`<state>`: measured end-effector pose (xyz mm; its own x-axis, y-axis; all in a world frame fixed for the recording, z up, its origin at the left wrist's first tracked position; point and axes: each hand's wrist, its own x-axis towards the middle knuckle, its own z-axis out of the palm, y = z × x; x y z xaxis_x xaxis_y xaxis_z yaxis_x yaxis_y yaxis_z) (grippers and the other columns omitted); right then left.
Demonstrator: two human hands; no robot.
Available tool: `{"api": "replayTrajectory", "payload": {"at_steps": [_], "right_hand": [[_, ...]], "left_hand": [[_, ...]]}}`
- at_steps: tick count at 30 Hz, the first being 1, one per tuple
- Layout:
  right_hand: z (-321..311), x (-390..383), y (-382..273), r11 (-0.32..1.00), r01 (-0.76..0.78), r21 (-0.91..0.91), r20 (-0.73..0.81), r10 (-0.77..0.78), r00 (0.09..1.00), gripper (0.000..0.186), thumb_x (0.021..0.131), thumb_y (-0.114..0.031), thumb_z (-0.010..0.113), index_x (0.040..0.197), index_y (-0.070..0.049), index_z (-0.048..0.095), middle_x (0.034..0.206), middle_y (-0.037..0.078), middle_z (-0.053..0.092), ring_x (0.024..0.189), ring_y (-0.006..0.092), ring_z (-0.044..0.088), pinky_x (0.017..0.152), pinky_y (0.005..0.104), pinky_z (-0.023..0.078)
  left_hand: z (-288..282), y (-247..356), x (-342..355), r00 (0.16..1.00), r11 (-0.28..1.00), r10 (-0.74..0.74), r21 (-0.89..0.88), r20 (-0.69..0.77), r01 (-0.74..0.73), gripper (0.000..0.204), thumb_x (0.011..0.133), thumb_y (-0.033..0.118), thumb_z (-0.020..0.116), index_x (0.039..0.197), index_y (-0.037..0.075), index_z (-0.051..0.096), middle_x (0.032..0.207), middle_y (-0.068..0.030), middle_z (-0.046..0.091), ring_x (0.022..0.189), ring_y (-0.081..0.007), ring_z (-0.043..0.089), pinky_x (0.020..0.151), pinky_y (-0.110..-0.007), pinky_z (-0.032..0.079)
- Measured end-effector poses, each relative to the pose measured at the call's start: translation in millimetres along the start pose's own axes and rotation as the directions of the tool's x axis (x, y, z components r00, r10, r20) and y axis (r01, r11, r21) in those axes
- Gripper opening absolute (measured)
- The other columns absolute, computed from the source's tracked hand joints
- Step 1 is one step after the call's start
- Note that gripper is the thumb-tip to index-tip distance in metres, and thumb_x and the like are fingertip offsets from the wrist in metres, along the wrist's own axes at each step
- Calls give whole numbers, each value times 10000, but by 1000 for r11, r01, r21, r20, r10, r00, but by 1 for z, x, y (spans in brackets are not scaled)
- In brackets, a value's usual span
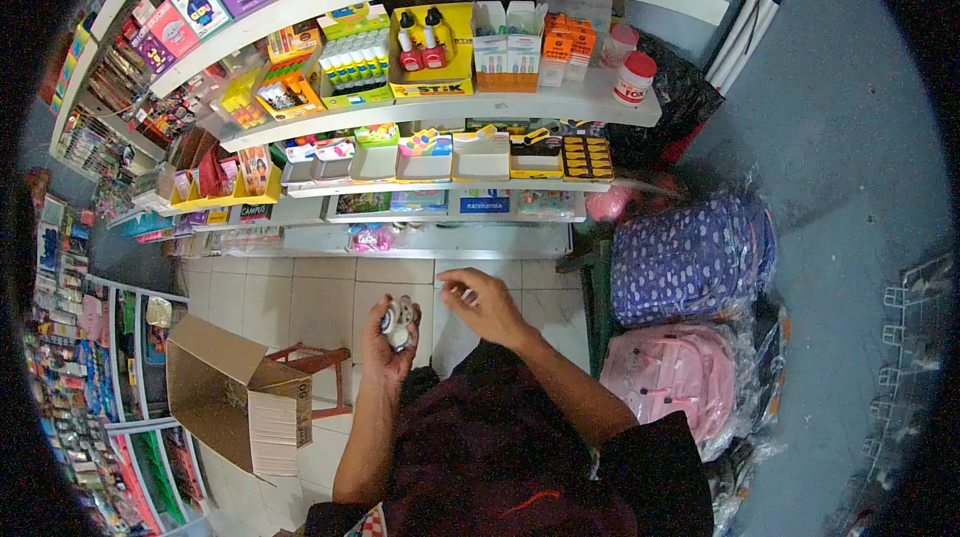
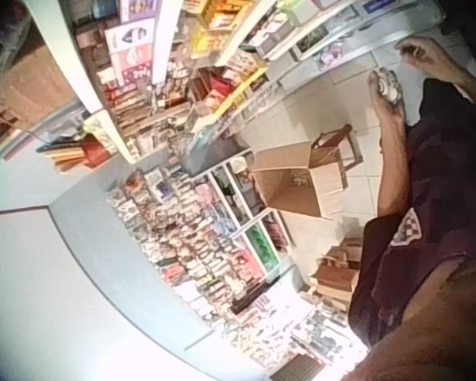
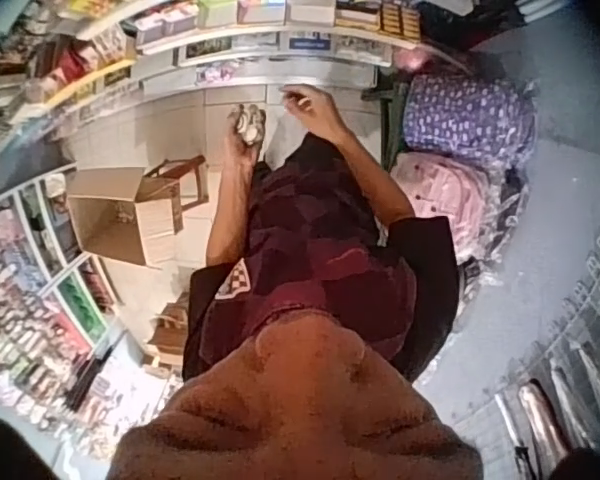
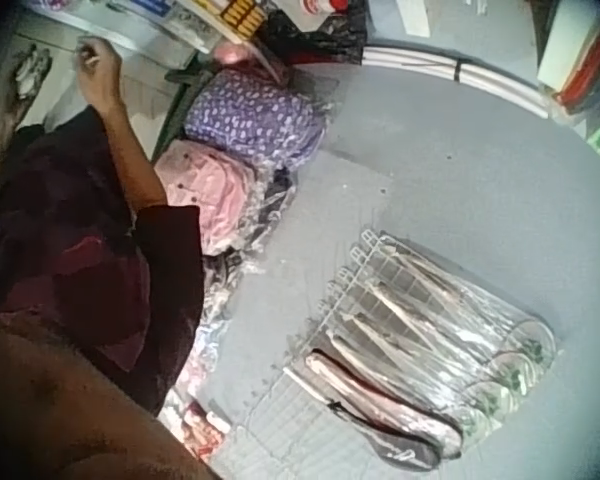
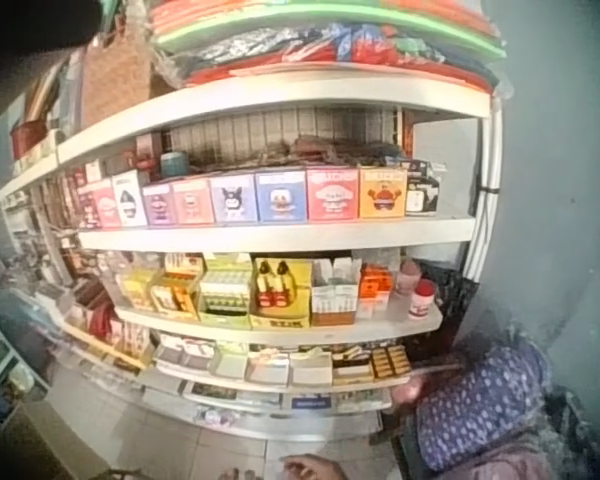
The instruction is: Taking small items from a cardboard box and placing them onto retail shelves.
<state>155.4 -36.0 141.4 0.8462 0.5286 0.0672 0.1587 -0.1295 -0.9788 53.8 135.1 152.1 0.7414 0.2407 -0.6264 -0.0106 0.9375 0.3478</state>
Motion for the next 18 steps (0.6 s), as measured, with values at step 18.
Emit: {"api": "replayTrajectory", "payload": {"at_steps": [18], "right_hand": [[53,-19,-81,983,104,-151,-89,-118,989,287,803,-90,737,1078,-62,659,1029,49,643,886,159,615,699,269,487]], "left_hand": [[21,12,-8,989,965,-32,264,145,-7,318,917,459,588,1059,175,566,1002,-33,625,875,-161,619,670,-318,502]]}}
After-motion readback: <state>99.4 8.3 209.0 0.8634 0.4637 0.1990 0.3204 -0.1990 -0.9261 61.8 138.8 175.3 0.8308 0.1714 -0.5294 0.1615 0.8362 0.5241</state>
